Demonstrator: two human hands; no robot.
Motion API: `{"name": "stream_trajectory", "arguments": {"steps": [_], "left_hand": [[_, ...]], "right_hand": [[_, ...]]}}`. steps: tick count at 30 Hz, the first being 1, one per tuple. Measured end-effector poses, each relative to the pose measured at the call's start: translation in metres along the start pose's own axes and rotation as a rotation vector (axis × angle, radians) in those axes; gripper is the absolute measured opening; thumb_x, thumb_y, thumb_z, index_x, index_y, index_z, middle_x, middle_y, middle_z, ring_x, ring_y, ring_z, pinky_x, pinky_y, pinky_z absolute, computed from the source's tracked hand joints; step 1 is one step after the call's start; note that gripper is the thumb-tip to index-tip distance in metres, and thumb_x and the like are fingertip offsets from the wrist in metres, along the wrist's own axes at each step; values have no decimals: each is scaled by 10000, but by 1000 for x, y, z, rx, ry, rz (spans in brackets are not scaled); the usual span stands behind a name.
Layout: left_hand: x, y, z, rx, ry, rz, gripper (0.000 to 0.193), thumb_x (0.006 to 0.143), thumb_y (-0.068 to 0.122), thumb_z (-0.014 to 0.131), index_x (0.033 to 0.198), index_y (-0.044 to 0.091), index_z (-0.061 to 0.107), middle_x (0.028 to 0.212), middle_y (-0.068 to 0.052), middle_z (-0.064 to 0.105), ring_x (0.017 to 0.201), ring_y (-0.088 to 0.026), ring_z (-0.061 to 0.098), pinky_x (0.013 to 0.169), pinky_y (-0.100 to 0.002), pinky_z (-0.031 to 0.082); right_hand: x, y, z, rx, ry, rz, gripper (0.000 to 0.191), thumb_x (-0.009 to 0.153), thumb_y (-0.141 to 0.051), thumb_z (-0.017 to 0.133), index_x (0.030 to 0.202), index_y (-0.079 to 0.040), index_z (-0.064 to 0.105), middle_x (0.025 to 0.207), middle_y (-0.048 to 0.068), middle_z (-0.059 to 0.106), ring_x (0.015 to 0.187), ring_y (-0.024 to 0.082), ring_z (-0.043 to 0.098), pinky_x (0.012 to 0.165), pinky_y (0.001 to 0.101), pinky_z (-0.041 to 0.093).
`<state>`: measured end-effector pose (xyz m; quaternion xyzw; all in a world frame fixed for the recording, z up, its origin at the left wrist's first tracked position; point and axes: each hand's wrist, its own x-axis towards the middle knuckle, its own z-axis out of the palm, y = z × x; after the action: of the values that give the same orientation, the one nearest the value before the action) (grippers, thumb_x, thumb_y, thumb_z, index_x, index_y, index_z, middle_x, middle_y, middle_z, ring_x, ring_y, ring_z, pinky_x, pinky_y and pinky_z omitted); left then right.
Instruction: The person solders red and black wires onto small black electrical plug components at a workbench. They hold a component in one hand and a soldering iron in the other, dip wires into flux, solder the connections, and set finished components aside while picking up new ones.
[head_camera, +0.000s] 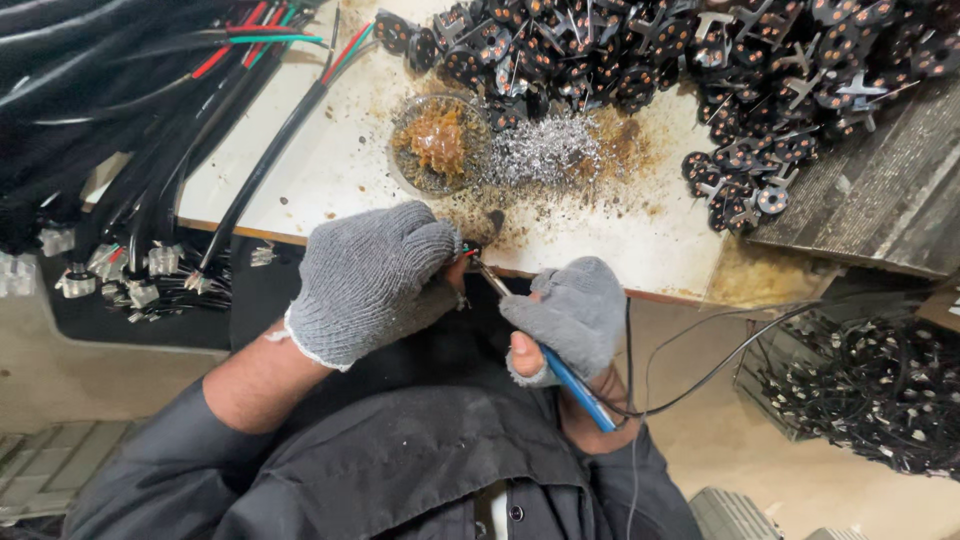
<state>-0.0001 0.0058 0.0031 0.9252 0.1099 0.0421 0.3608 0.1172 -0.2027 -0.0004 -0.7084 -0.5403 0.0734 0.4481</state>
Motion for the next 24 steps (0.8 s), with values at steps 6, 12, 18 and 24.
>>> {"name": "stream_trajectory", "arguments": {"steps": [6,12,18,24], "left_hand": [[2,3,1,59,5,-9,233,813,306,785,791,154,609,746,-73,572,641,-312,628,510,-468,440],[4,5,-1,9,19,-6,234,785,286,800,765,159,605,726,-67,576,637,-308,626,515,-459,440],[2,4,-1,3,31,10,250,811,276,804,777,153,589,737,-70,571,648,-308,630,530,-453,445],[1,3,-2,-25,4,4,262,750,306,816,777,160,600,740,-68,580,650,-308,637,516,-459,441]], "right_hand": [[-6,17,-13,84,-34,-103,268,957,-271,661,861,-32,735,767,69,640,684,286,598,628,417,437],[-9,10,-3,81,105,-26,233,980,-258,660,901,-40,682,766,51,614,728,273,619,684,421,481],[-17,-18,7,317,268,738,385,958,-352,764,997,25,699,916,73,658,639,140,587,575,270,478],[-13,-8,-2,430,135,520,353,1034,-352,714,1046,-1,689,954,49,724,796,193,715,710,274,561]]}}
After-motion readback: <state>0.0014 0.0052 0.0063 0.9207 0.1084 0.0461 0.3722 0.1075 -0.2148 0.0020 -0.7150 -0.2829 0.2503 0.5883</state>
